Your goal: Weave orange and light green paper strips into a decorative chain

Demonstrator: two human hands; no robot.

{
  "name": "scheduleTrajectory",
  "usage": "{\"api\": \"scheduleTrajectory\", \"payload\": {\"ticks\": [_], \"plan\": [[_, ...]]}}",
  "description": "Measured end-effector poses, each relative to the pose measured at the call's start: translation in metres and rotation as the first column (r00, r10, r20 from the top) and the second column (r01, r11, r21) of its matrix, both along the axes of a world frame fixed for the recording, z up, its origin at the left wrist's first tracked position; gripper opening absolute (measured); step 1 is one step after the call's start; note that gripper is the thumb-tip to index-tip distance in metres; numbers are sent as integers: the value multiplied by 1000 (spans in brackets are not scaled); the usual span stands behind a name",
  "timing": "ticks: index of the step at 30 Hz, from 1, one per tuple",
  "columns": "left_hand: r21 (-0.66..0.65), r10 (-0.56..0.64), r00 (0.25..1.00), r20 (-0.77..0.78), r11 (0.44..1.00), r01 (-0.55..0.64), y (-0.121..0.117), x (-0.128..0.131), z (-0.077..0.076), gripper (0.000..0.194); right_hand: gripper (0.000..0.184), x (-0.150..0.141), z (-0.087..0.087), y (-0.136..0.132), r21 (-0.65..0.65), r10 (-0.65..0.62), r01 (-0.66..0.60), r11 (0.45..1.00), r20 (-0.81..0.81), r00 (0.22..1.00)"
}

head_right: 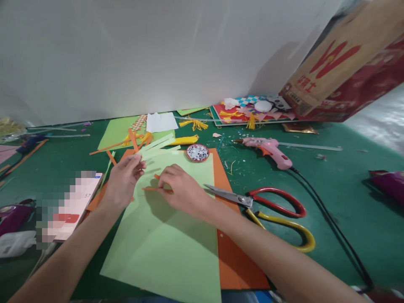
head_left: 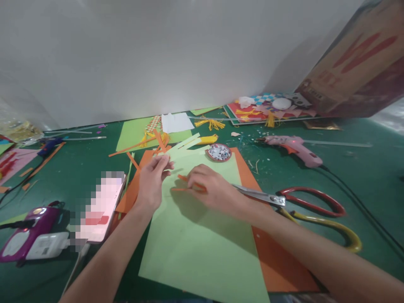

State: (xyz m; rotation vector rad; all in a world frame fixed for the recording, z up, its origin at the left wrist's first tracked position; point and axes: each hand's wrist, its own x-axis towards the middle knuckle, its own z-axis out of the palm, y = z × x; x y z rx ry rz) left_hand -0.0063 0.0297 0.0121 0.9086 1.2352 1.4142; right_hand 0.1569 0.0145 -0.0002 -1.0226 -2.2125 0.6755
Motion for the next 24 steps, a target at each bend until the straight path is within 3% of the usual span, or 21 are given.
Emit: {"api": "scheduleTrajectory", "payload": {"ticks": [4, 8, 15, 19, 24], "plan": [[197, 112, 965, -239, 978, -64, -3, 3, 3, 15, 13, 0, 16, -4, -367, -121, 18, 930, -260, 958], [271, 171, 939, -300, 959, -88, -4, 4, 3, 16, 20, 0, 24, -4, -519, -267, 12, 855, -419, 868], [309, 161, 931, -328, 950, -56, -7, 5, 4, 17, 20, 3, 16, 4, -609, -473, 110, 785, -477, 740], [310, 167, 932, -322, 949, -63, -8, 5, 5, 17, 18, 3, 15, 5, -644, -504, 129, 754, -441, 743], [305, 160, 932, -325, 951, -56, -8, 5, 6, 17, 18, 2, 18, 5, -640, -502, 145, 755, -421, 756]]}}
